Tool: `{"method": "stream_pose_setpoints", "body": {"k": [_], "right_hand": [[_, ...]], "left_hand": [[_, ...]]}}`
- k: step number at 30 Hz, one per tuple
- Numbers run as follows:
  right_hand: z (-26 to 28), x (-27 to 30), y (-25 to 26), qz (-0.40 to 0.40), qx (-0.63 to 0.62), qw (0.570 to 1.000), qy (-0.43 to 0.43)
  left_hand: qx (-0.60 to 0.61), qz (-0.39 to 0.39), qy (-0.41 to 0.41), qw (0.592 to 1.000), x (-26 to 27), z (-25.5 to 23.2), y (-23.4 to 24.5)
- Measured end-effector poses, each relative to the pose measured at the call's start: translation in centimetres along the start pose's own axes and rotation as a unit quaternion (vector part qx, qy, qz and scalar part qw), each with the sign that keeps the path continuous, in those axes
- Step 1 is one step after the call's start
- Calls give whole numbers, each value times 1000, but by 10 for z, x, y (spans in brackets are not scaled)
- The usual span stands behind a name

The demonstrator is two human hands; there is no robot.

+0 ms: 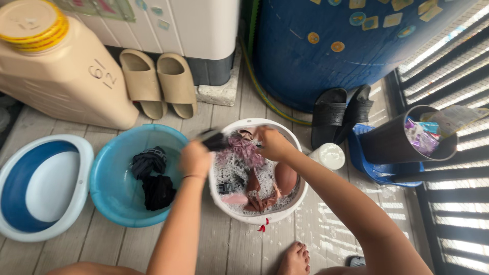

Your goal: The person washes several items of clothing by hand in a white bucket of soapy water, scrubbing different parts of each garment and then moving them into a blue basin.

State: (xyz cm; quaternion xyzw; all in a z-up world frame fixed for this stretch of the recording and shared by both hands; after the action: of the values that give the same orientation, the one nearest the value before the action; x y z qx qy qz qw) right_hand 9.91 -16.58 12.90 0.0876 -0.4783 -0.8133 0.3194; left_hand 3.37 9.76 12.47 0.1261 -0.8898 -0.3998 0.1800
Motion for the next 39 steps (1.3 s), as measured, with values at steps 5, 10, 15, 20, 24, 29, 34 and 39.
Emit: {"method": "stream_pose_setpoints", "body": {"k": [5,10,15,20,24,29,34,39], "right_hand": [[-53,-26,-88,141,74,987,-33],[-29,-33,-153,129,39,976,-171],[3,-5,-203,119,15,978,-173],[-19,12,-180,215,-123,943,-223],[-29,7,-148,170,-125,972,-102],[-1,8,-32,73,-467,876,-99],[74,39,83,-16,-565,824,-41],[88,45,90,-22,-589,807,-19]], "left_hand": [[-229,-113,162,953,13,68,64],[-66,-49,-267,960,9,28,-22],[-161,33,-336,927,10,25,-141],[-284,125,-192,931,21,57,-185],[-249,253,-141,924,19,64,-185],[-103,257,-120,953,-4,63,-155],[60,250,-230,939,0,37,-138],[364,332,-187,850,10,-15,-138]]}}
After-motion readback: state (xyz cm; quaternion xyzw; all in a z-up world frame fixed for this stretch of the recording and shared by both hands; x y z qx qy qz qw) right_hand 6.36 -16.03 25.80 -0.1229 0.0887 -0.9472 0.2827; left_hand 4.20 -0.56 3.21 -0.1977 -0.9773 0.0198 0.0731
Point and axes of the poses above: each hand's wrist, its own x-axis away from the middle knuckle, its own y-axis out of the back of the hand, z = x × y, the point moved 4 cm from there along -x, towards the middle knuckle, and after that the axes turned 7 degrees about z, right-handed, at the moved point
